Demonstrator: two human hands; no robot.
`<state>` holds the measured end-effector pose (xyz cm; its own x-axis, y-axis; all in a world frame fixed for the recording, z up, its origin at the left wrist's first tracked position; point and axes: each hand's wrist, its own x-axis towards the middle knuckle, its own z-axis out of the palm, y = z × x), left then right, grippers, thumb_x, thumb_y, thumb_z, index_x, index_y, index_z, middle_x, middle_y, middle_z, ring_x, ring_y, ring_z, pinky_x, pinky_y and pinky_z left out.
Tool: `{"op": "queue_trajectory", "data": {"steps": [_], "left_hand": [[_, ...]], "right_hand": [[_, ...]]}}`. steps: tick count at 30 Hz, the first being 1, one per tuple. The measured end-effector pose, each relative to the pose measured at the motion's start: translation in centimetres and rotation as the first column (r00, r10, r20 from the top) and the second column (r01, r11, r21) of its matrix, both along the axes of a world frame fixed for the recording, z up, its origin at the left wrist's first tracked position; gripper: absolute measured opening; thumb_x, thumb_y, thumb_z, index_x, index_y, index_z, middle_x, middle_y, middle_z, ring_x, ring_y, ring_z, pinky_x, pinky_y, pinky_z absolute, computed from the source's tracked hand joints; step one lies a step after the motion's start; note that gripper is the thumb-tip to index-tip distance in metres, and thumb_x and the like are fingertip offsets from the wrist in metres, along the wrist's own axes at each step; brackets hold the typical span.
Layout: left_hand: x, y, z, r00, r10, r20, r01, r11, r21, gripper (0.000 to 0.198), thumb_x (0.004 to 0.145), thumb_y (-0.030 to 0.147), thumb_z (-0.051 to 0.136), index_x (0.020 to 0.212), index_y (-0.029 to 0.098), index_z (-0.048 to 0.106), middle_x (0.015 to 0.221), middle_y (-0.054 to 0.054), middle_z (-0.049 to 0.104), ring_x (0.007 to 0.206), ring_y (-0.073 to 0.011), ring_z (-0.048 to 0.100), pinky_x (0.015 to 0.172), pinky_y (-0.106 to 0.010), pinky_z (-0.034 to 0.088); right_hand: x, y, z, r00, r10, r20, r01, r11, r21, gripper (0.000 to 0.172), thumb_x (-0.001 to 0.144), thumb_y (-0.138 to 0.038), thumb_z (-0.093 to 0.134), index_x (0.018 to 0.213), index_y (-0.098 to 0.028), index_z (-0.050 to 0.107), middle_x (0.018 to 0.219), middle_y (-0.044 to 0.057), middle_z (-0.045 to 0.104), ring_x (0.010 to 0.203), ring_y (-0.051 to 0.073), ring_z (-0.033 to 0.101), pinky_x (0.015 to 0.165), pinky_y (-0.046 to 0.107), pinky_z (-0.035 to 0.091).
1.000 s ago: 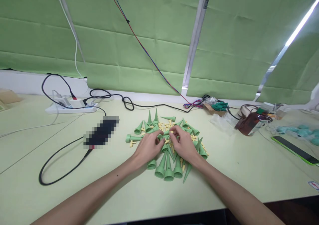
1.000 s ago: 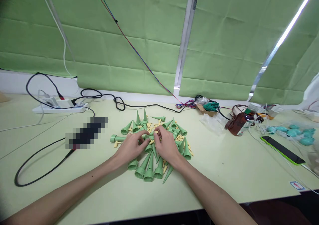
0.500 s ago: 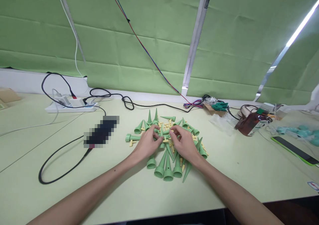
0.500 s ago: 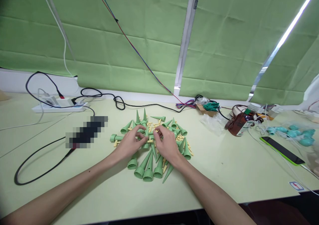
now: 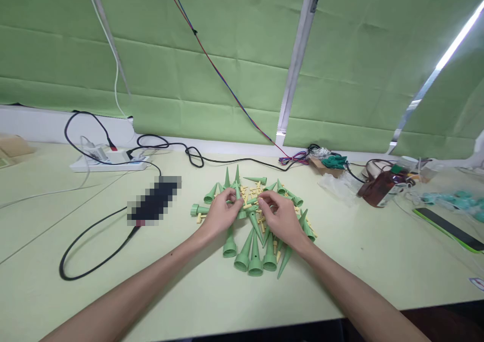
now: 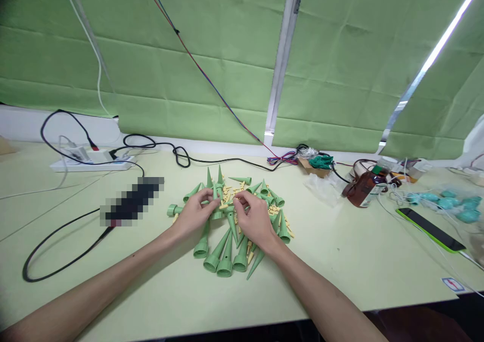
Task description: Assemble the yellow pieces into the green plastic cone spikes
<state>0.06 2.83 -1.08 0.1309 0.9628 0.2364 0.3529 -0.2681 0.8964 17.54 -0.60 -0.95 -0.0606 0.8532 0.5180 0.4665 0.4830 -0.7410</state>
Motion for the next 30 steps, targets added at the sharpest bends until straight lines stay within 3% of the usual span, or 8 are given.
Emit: {"op": "queue_trajectory", "data": {"steps": [13,24,30], "left_hand": [[0.14,-0.06,0.05,0.999,-0.016,0.04,0.016,1.0,0.002,0.021,0.08,0.038,0.059,0.08,0.018,0.055,0.076,0.001,0.051,0.061,-0.0123,0.048,0.056,-0.025,0.036],[0.34,-0.33,-0.11,0.967,-0.153,0.202,0.165,0.986,-0.04,0.032,0.087,0.045,0.056,0.071,0.02,0.046,0.055,0.006,0.037,0.046,-0.0092,0.033,0.045,-0.023,0.026],[0.39,-0.75,0.19,0.958,-0.218,0.187,0.226,0.974,-0.021,0.027,0.09,0.049,0.053,0.094,0.022,0.054,0.059,0.007,0.04,0.048,-0.009,0.034,0.046,-0.022,0.028]], "right_hand": [[-0.12,0.0,-0.14,0.999,0.037,0.03,-0.035,0.997,-0.064,0.016,0.091,-0.028,0.053,0.093,-0.018,0.065,0.082,0.004,0.07,0.066,0.016,0.062,0.057,0.026,0.046],[-0.17,-0.28,-0.31,0.991,0.118,-0.06,-0.124,0.984,-0.124,0.017,0.092,-0.03,0.054,0.096,-0.019,0.066,0.081,0.003,0.07,0.062,0.016,0.063,0.059,0.027,0.049],[-0.17,-0.22,-0.41,0.99,0.111,-0.083,-0.12,0.985,-0.125,0.017,0.091,-0.03,0.055,0.096,-0.019,0.065,0.082,0.004,0.071,0.063,0.016,0.063,0.059,0.028,0.05]]}}
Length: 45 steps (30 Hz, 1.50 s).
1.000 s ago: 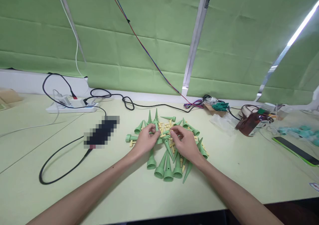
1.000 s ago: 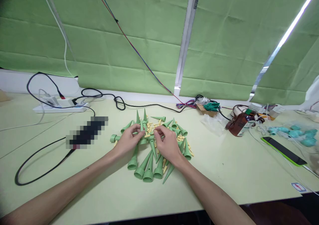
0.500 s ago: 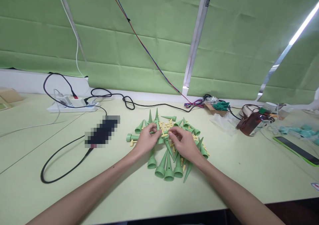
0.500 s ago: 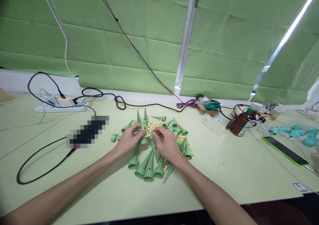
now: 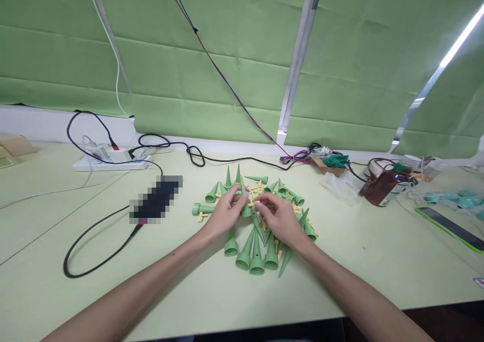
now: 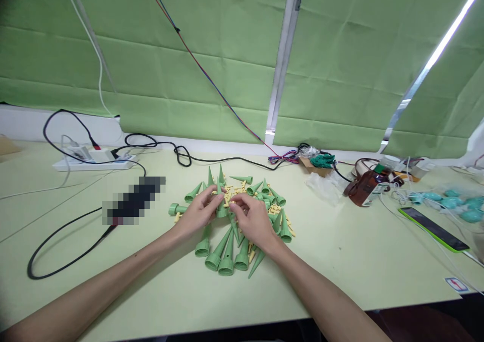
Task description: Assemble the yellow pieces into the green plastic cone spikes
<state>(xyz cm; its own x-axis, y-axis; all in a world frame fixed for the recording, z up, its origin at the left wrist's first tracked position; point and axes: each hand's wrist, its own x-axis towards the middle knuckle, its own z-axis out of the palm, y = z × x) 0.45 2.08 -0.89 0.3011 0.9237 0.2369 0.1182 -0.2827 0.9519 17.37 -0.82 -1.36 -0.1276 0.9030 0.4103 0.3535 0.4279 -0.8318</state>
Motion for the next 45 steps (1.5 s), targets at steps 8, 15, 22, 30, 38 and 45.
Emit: {"op": "queue_trajectory", "data": {"steps": [8,15,22,30,38,45], "left_hand": [[-0.12,-0.11,0.15,0.997,-0.059,-0.042,0.063,0.994,0.084,0.028,0.087,0.046,0.059,0.094,0.019,0.061,0.093,-0.004,0.065,0.085,-0.0187,0.063,0.071,-0.028,0.049],[-0.03,-0.38,0.56,0.994,-0.009,-0.107,0.018,0.996,0.09,0.03,0.088,0.048,0.058,0.088,0.018,0.063,0.079,-0.002,0.064,0.064,-0.0142,0.054,0.058,-0.026,0.042],[-0.02,-0.36,0.3,0.997,0.007,-0.077,-0.001,0.997,0.082,0.03,0.089,0.047,0.057,0.087,0.018,0.062,0.078,-0.002,0.062,0.064,-0.0141,0.052,0.057,-0.025,0.039],[0.05,-0.56,0.34,0.994,-0.002,-0.111,0.011,0.996,0.085,0.031,0.089,0.047,0.055,0.086,0.017,0.061,0.078,-0.002,0.061,0.064,-0.0142,0.051,0.058,-0.025,0.038],[-0.06,-0.47,0.18,0.988,0.001,-0.155,0.016,0.994,0.112,0.03,0.089,0.046,0.054,0.084,0.016,0.06,0.074,0.0,0.058,0.059,-0.012,0.045,0.054,-0.024,0.034],[-0.14,-0.42,0.1,0.985,0.0,-0.172,0.026,0.988,0.151,0.031,0.09,0.045,0.052,0.079,0.017,0.061,0.069,0.001,0.055,0.058,-0.0123,0.044,0.054,-0.024,0.033]], "right_hand": [[0.07,0.1,-0.12,0.998,0.032,-0.059,-0.034,0.999,-0.028,0.018,0.092,-0.033,0.055,0.095,-0.019,0.065,0.08,0.004,0.069,0.061,0.016,0.062,0.056,0.027,0.05],[0.17,0.45,-0.23,0.992,0.059,-0.112,-0.065,0.997,-0.043,0.018,0.091,-0.033,0.057,0.097,-0.018,0.064,0.082,0.004,0.068,0.061,0.015,0.062,0.055,0.026,0.049],[0.23,0.41,0.09,0.99,0.093,-0.11,-0.099,0.994,-0.051,0.017,0.09,-0.033,0.057,0.097,-0.018,0.062,0.08,0.004,0.067,0.061,0.015,0.062,0.055,0.025,0.049],[0.45,0.47,0.1,0.989,0.131,-0.067,-0.136,0.987,-0.081,0.015,0.091,-0.033,0.056,0.088,-0.018,0.062,0.071,0.0,0.063,0.057,0.013,0.059,0.055,0.025,0.047],[0.46,0.4,0.05,0.985,0.162,-0.061,-0.168,0.979,-0.119,0.019,0.092,-0.035,0.054,0.085,-0.019,0.059,0.066,-0.001,0.06,0.055,0.014,0.058,0.053,0.025,0.046],[0.5,0.39,0.11,0.988,0.141,0.069,-0.134,0.986,-0.095,0.029,0.095,-0.04,0.05,0.075,-0.02,0.056,0.055,-0.003,0.055,0.048,0.013,0.053,0.051,0.025,0.042]]}}
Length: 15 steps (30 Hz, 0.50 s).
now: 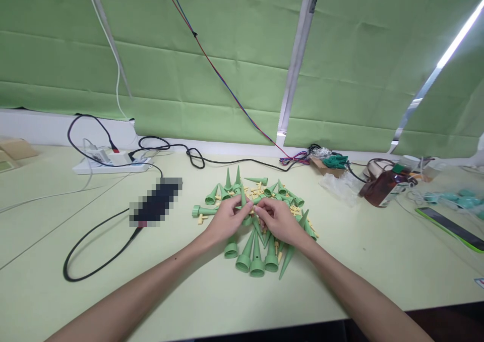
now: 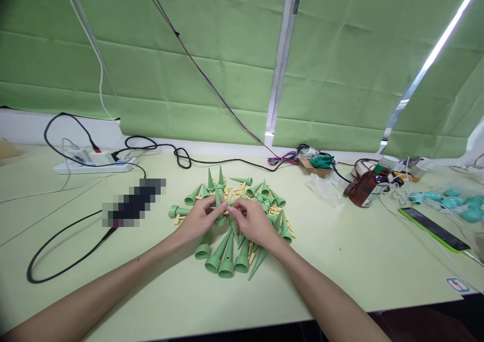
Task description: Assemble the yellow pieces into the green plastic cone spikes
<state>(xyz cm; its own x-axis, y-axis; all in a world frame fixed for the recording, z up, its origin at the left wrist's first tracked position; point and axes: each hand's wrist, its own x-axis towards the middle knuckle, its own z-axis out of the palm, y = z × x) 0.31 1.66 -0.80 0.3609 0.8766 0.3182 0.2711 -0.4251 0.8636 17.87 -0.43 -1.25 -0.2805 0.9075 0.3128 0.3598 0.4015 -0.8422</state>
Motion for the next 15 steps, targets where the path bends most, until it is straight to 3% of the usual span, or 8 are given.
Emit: {"op": "queue_trajectory", "data": {"steps": [9,15], "left_hand": [[0.22,-0.13,0.21,0.998,0.021,0.055,-0.019,0.999,-0.027,0.037,0.089,0.048,0.053,0.068,0.017,0.054,0.062,0.002,0.047,0.056,-0.0115,0.04,0.051,-0.024,0.031],[0.36,-0.38,0.37,0.997,0.015,0.076,-0.01,0.998,-0.065,0.038,0.088,0.05,0.054,0.07,0.017,0.054,0.062,0.002,0.047,0.054,-0.011,0.038,0.05,-0.024,0.03]], "right_hand": [[-0.25,0.18,-0.12,0.993,-0.071,0.099,0.062,0.994,0.094,0.045,0.098,-0.045,0.042,0.061,-0.02,0.044,0.05,-0.004,0.045,0.048,0.012,0.043,0.05,0.024,0.034],[-0.31,0.09,0.17,0.991,-0.079,0.105,0.071,0.994,0.079,0.053,0.1,-0.047,0.036,0.056,-0.02,0.045,0.047,-0.003,0.047,0.048,0.013,0.046,0.054,0.025,0.038]]}}
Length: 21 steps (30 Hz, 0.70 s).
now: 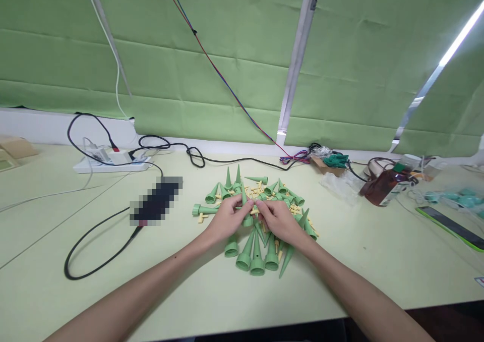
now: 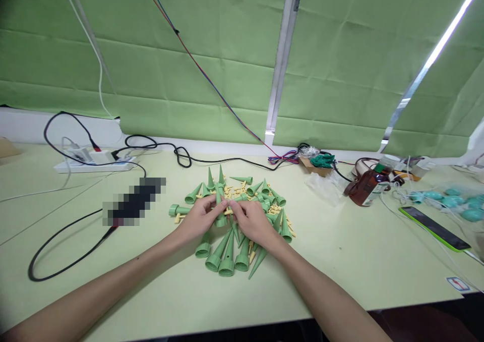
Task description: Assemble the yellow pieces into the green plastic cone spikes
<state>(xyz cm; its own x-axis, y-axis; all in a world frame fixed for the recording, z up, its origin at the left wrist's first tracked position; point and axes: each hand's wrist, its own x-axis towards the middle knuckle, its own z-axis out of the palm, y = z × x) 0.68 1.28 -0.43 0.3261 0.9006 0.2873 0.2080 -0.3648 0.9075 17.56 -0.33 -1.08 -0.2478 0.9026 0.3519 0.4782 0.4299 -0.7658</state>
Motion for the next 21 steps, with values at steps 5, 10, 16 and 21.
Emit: {"op": "queue_trajectory", "data": {"steps": [5,10,16,21], "left_hand": [[-0.03,0.33,-0.29,0.999,0.016,0.05,-0.014,0.999,-0.046,0.04,0.085,0.054,0.058,0.068,0.018,0.052,0.057,0.004,0.042,0.05,-0.0103,0.035,0.048,-0.024,0.028],[-0.21,0.84,-0.77,0.998,0.035,0.05,-0.032,0.997,-0.067,0.036,0.085,0.053,0.06,0.075,0.018,0.058,0.057,0.004,0.045,0.049,-0.0101,0.038,0.047,-0.024,0.031],[-0.23,0.8,-0.71,0.998,-0.006,0.055,0.008,0.999,-0.033,0.034,0.086,0.048,0.061,0.082,0.015,0.063,0.077,-0.003,0.063,0.071,-0.0163,0.057,0.064,-0.027,0.044],[-0.15,0.51,-0.44,0.999,0.01,0.037,-0.008,0.999,-0.035,0.034,0.085,0.049,0.062,0.078,0.015,0.063,0.07,-0.001,0.058,0.063,-0.0138,0.051,0.056,-0.025,0.039]], "right_hand": [[0.27,-0.14,0.17,0.998,-0.016,-0.059,0.017,1.0,0.015,0.037,0.098,-0.045,0.043,0.077,-0.02,0.057,0.062,-0.001,0.059,0.055,0.014,0.053,0.056,0.026,0.042],[0.39,-0.15,0.21,0.993,0.049,-0.107,-0.047,0.999,0.019,0.024,0.096,-0.04,0.048,0.103,-0.021,0.061,0.084,0.003,0.068,0.067,0.016,0.06,0.061,0.026,0.046],[0.21,-0.5,0.5,0.99,0.083,-0.115,-0.08,0.996,0.029,0.02,0.096,-0.034,0.048,0.09,-0.02,0.061,0.078,0.001,0.065,0.064,0.015,0.057,0.06,0.026,0.043],[0.21,-0.4,0.2,0.994,0.057,-0.092,-0.056,0.998,0.017,0.027,0.097,-0.037,0.046,0.078,-0.02,0.055,0.062,-0.002,0.054,0.054,0.013,0.048,0.053,0.025,0.037]]}}
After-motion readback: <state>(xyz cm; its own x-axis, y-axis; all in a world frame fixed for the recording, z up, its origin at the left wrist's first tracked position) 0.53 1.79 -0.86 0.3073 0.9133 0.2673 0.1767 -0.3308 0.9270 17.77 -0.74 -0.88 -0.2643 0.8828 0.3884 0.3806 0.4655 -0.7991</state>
